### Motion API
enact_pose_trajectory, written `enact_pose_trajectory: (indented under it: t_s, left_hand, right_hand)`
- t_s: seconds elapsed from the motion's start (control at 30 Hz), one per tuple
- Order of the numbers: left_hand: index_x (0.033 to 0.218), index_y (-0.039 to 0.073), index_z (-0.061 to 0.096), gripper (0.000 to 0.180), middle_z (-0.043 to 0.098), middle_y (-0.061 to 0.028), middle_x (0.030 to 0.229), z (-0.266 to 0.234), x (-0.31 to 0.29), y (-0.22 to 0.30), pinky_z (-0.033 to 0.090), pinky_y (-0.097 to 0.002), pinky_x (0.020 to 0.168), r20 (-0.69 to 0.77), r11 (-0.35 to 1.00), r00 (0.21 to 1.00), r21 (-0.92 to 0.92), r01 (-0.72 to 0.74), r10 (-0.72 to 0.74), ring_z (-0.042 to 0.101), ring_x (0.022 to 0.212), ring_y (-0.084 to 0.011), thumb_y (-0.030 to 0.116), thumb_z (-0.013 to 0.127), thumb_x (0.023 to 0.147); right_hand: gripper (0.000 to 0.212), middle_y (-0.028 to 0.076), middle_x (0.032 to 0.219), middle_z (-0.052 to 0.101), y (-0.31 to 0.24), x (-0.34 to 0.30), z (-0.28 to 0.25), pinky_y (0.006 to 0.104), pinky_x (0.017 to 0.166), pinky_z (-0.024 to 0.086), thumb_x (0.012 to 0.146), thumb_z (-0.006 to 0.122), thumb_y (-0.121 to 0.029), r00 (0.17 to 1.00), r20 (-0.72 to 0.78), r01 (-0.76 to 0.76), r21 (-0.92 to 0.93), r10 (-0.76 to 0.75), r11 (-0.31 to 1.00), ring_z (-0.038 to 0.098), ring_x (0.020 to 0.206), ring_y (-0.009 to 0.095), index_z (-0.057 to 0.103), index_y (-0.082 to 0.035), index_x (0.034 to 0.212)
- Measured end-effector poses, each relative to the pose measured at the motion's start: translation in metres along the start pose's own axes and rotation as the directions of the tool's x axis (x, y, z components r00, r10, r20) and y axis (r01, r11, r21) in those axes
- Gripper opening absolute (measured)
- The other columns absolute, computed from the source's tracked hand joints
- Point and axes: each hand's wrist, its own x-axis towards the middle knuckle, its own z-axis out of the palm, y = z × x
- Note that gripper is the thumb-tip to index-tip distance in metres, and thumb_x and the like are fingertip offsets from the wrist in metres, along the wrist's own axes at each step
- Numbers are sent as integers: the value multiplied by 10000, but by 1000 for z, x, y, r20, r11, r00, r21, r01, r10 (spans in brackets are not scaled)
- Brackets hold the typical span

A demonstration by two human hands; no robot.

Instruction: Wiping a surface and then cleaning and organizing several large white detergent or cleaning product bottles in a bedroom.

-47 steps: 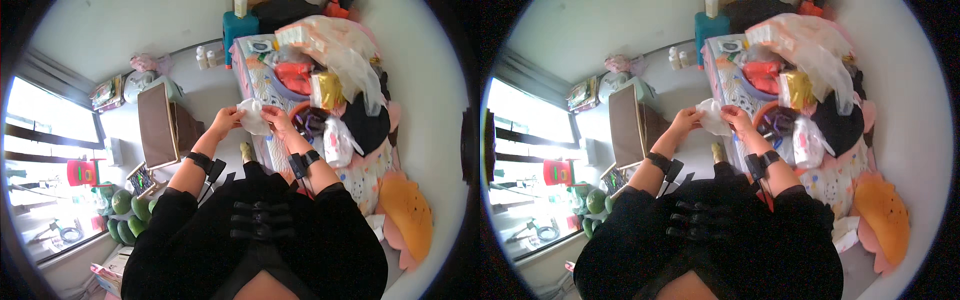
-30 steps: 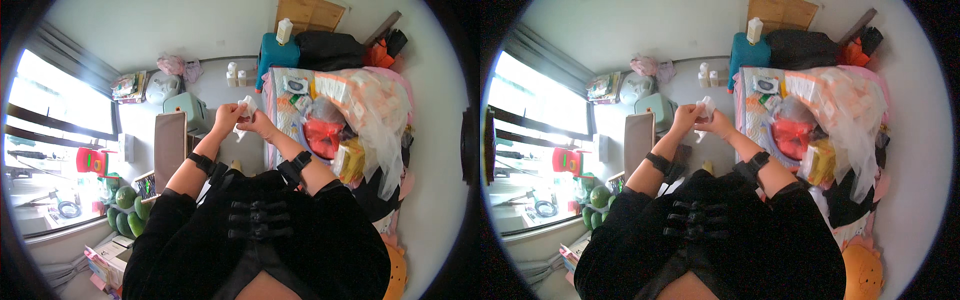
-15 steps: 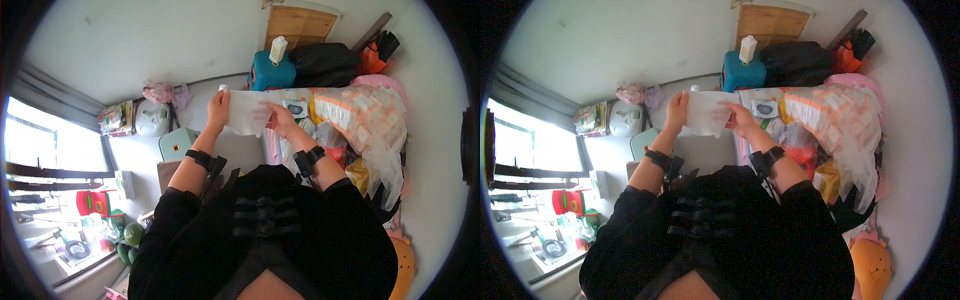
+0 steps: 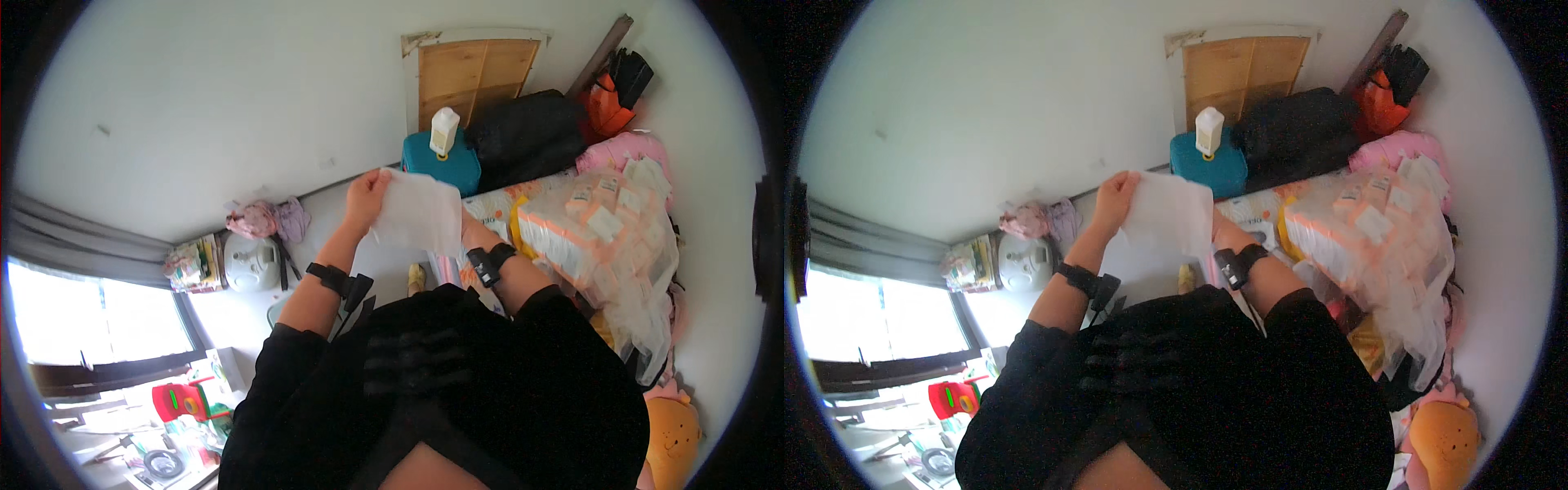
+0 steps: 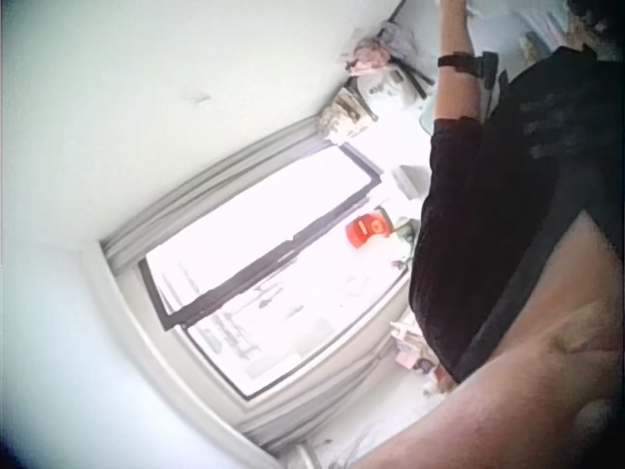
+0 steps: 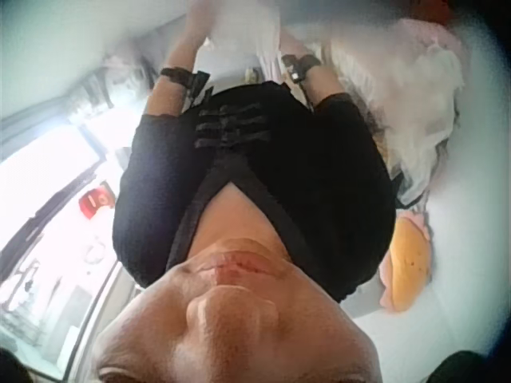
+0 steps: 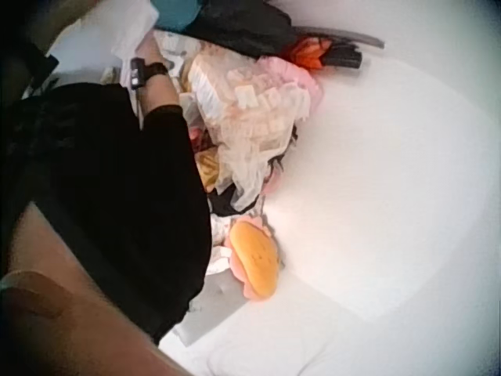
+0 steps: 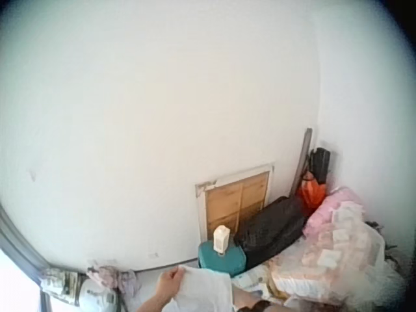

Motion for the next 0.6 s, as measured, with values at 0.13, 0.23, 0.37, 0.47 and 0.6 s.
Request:
enact_pose_trajectory:
  t_s: [0.13,0.23,0.37,0.47,0.6]
  left_hand:
    - [947,38,665,286,573,-10,693,3,69,-24,427,-269,582,101,830,994,551,-85,35,474,609,-87,290,531,951]
    - [981,44,667,306,599,-17,719,13,109,-25,447,-259,595,94,946,980,260,-192,173,516,610,-98,316,531,951]
    - [1066,47,650,318,657,-51,830,35,169,-47,494,-242,650,213,977,969,198,82,-125,608,716,-106,321,538,949]
    - [1116,35,627,335,677,-78,893,62,213,-86,532,-273,677,323,963,922,228,144,-214,645,802,-141,293,611,904]
    - [1211,-18,528,662,651,-188,1016,118,268,-133,516,-370,781,291,906,946,424,7,-143,643,881,-280,267,805,682]
  right_hand:
    - [270,118,1091,630,-6,27,-30,377,877,494,922,506,-246,999,-32,-19,-128,15,992,627,991,262,597,-53,1088]
    - [260,118,1077,630,-8,61,-56,380,867,496,918,504,-240,995,-84,-69,-221,51,973,627,982,266,594,-54,1076]
    - [247,117,1059,630,-8,56,-86,384,852,499,913,502,-232,982,-161,-154,-352,102,923,626,969,272,591,-55,1061]
    - [237,117,1045,630,-9,47,-111,387,842,501,909,500,-226,965,-225,-223,-444,133,868,626,960,276,588,-56,1050]
    - [225,116,1026,631,-10,57,-126,391,828,504,904,497,-217,933,-317,-328,-555,171,764,626,947,281,584,-57,1034]
